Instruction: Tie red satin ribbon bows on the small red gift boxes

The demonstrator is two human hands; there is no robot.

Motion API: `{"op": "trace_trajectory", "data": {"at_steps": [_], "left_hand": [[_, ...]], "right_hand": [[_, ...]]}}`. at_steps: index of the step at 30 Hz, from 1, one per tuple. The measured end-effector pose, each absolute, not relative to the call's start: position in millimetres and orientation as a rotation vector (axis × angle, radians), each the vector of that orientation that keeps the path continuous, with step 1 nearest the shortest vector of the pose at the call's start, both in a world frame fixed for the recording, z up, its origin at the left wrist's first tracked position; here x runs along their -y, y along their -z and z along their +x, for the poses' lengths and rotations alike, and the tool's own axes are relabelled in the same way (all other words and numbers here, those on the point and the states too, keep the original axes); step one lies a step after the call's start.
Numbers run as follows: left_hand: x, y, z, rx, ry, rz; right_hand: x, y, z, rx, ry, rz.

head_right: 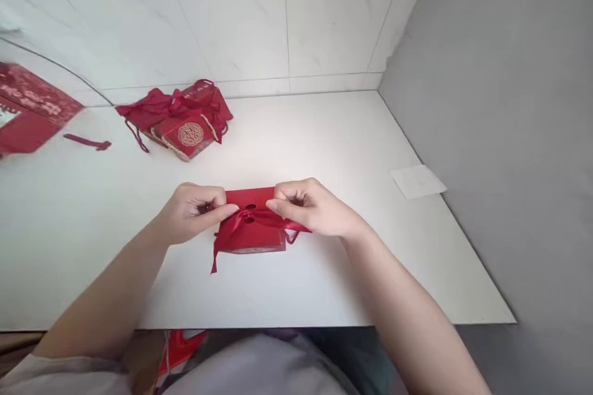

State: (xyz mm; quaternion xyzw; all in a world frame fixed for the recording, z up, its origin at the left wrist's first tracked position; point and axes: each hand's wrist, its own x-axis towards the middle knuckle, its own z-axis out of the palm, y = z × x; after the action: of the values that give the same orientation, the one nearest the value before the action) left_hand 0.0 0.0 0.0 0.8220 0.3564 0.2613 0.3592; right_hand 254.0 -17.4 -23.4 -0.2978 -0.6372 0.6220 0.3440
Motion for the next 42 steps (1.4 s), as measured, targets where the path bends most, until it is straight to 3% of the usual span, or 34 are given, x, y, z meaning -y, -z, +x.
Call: {"op": "trace_trajectory", "data": {"at_steps": [20,25,29,33,42], "left_hand": [[-9,8,-17,-0.952,-0.638,2.089],[-5,7,-4,-1.125,-0.749,2.069],[3,4,10,-1.236,-1.074,2.125],[17,-4,18,-1.165,-1.196,2.408],[26,-3,16,-1.376,-0.916,2.444]], "right_hand": [[11,25,248,1.659,-1.67,-0.813],[10,22,249,1.679,-1.384,-0.869],[10,19,247,1.678,-1.091,-0.906],[8,20,243,1.608,-1.154,-0.872],[7,25,242,1.499,-1.33,-0.866]]}}
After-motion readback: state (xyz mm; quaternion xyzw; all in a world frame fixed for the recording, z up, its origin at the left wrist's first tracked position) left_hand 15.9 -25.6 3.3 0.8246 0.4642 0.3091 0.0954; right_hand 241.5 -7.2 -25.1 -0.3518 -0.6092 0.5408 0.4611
